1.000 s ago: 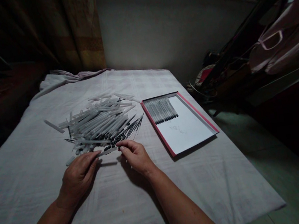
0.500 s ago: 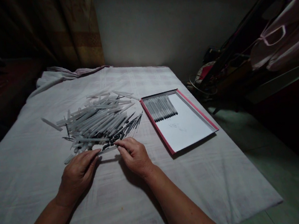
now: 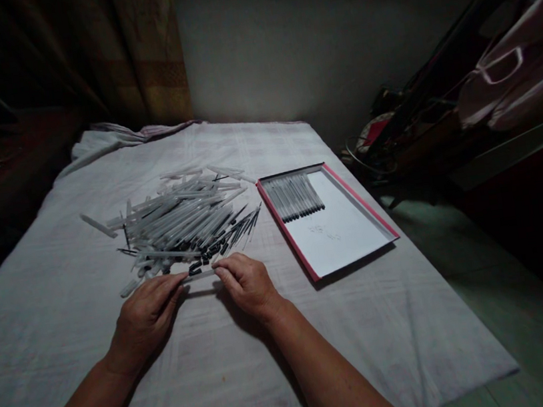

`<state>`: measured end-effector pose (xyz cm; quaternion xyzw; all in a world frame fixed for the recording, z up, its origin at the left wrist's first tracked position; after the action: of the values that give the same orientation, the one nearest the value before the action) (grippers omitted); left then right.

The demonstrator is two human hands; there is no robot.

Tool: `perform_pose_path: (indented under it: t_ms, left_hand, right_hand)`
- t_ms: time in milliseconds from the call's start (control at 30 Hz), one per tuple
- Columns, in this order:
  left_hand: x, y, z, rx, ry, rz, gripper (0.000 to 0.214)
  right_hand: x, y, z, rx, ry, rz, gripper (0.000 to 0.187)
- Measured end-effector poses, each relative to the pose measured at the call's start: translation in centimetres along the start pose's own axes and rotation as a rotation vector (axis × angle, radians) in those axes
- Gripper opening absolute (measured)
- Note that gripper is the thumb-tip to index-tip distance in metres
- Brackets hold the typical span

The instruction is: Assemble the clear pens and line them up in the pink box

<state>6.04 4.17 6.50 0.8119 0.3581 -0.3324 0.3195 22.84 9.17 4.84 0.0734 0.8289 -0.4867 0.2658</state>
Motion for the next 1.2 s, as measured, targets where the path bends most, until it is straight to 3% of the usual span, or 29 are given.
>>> perform_pose_path:
  t_ms: [133, 233, 433, 533, 700, 933, 1200]
  left_hand:
    - [0.0, 0.2, 0.0, 0.014, -0.003, 0.01, 0.021]
    - [0.0, 0.2, 0.0, 0.02, -0.004, 0.009, 0.021]
    - [0.1, 0.0, 0.0, -0.001, -0.001, 0.02, 0.021]
    - [0.2, -0.1, 0.1, -0.009, -0.013, 0.018, 0.022]
    - [0.3, -0.1, 0.0, -0.013, -0.027, 0.01, 0.023]
    - [0.4, -0.2, 0.1, -0.016, -0.023, -0.003, 0.022]
    - [0.6, -0.5, 0.1, -0.043, -0.046, 0.01, 0.025]
  right_hand:
    - [0.6, 1.0, 0.0, 0.045, -0.07, 0.163, 0.035]
    - [0.9, 1.6, 0.1, 0.094, -0.105, 0.156, 0.043]
    - [0.5, 1.6, 0.3, 0.185, -0.089, -0.095, 0.017]
    - [0.2, 1.4, 0.3, 0.162, -0.053, -0.085, 0.013]
    - [0.4, 2.1, 0.3, 0.195, -0.066, -0.053, 0.027]
    - [0.1, 1.6, 0.4, 0.188, -0.067, -0.127, 0.012]
    - [0.4, 1.9, 0.4, 0.201, -0.097, -0.134, 0.014]
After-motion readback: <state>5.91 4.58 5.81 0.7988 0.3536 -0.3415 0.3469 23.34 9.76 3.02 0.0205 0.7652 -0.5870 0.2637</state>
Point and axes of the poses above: each hand's wrist, its own z-axis away from the middle knuckle, its own x-axis out of the palm, y = z × x, the point moved 9 cm from there along -z, towards the middle knuckle, and after that the axes turned 1 degree about -y, right-handed, at the moved point
